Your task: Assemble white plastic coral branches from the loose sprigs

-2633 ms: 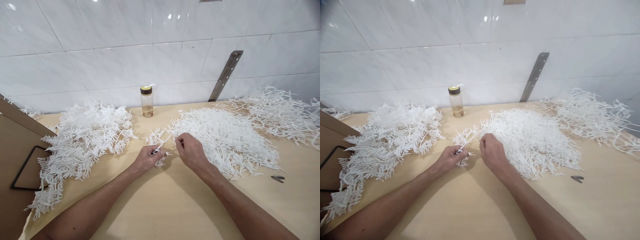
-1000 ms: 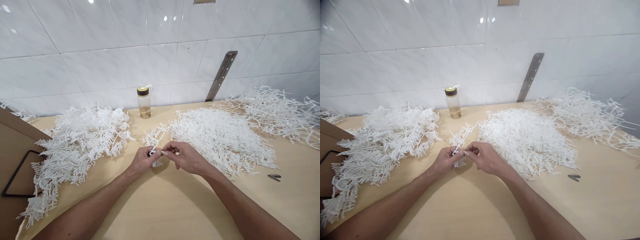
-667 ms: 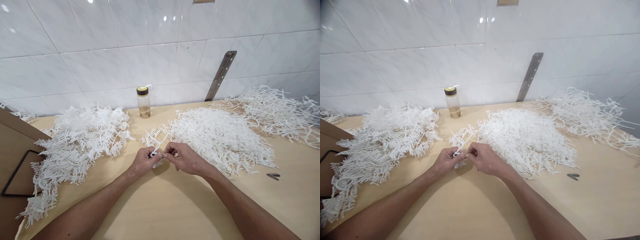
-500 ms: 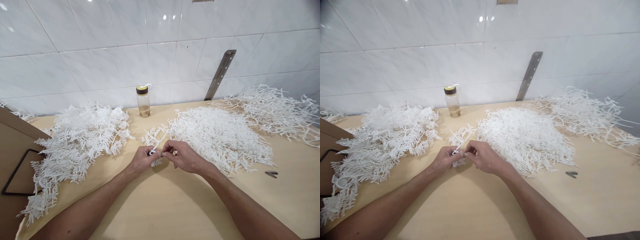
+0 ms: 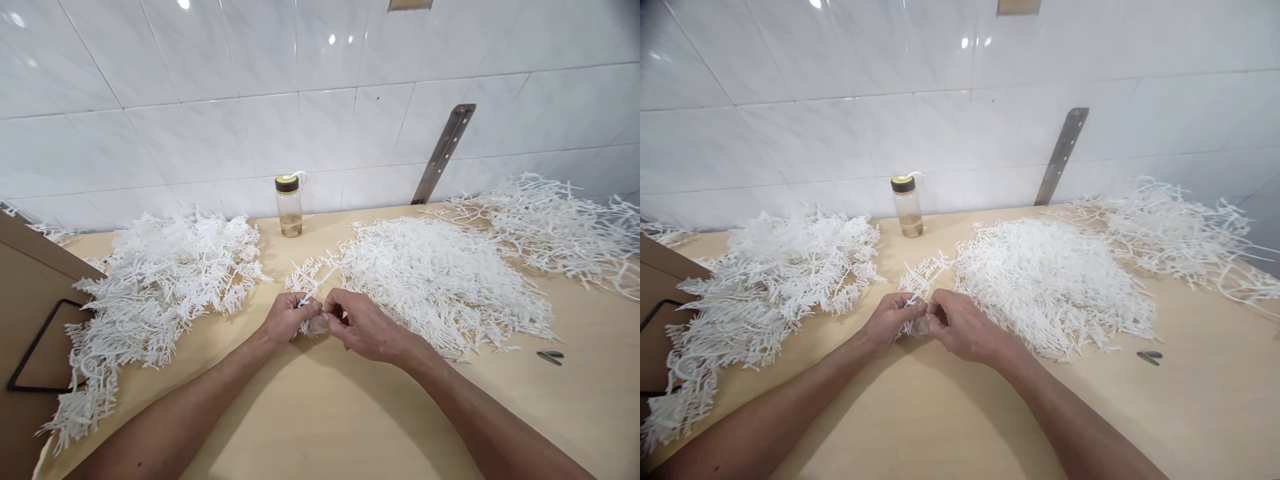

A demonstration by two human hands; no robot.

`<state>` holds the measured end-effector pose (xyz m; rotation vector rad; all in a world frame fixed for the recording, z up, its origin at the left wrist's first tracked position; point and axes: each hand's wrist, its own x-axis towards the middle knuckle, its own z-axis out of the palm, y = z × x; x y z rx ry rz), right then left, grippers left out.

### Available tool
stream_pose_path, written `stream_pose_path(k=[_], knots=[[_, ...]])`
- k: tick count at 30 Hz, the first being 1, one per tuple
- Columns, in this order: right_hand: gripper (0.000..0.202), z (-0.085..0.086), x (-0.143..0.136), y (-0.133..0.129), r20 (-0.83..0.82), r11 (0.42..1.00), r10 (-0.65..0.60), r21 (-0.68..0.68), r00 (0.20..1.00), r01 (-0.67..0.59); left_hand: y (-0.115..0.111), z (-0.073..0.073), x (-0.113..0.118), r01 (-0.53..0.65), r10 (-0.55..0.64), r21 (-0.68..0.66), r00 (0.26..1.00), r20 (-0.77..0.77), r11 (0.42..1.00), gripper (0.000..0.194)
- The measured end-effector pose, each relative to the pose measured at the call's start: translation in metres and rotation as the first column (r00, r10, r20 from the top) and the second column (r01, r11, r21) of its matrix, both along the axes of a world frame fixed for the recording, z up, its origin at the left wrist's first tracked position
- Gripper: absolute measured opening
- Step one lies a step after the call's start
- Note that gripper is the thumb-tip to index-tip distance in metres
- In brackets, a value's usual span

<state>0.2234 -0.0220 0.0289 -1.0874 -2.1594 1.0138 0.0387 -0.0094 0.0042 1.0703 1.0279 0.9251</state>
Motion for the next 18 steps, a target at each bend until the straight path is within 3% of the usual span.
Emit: stream_pose_path(k=[2,5,7,9,12,16,17,18], knots=[[0.007,0.003,-0.003,-0.005,-0.058,0.998,0.047,-0.036,0.997,-0.049,0.001,0.002,0.0,-0.063,0.064,0.02,0.998,-0.013,0.998,0.036],[0.008,0.007,-0.004,-0.005,-0.155,0.997,0.01,-0.074,0.988,-0.022,0.001,0.005,-0.001,-0.026,0.029,0.051,0.999,-0.044,0.998,0.038],[0.011,0.007,0.001,0.003,-0.192,0.992,-0.118,-0.057,0.974,0.109,0.0,0.005,-0.002,0.007,-0.005,0.044,0.999,-0.034,0.999,0.04],[0.014,0.005,0.012,0.014,-0.202,0.951,-0.297,0.021,0.933,0.308,0.0,0.004,-0.002,-0.003,0.003,0.017,1.0,-0.008,1.0,0.045],[0.011,0.002,0.034,0.031,-0.205,0.77,-0.553,0.242,0.807,0.59,0.0,0.002,-0.004,-0.028,0.029,-0.029,0.999,0.025,0.999,0.05],[0.011,0.003,0.057,0.043,-0.246,0.484,-0.703,0.521,0.667,0.703,0.002,-0.001,-0.006,-0.049,0.053,-0.069,0.996,0.067,0.996,0.051],[0.013,0.004,0.058,0.043,-0.265,0.456,-0.708,0.536,0.654,0.71,0.003,-0.002,-0.006,-0.052,0.057,-0.069,0.995,0.078,0.996,0.05],[0.015,0.005,0.057,0.042,-0.272,0.474,-0.698,0.518,0.662,0.713,0.003,-0.003,-0.006,-0.052,0.058,-0.067,0.995,0.087,0.996,0.05]])
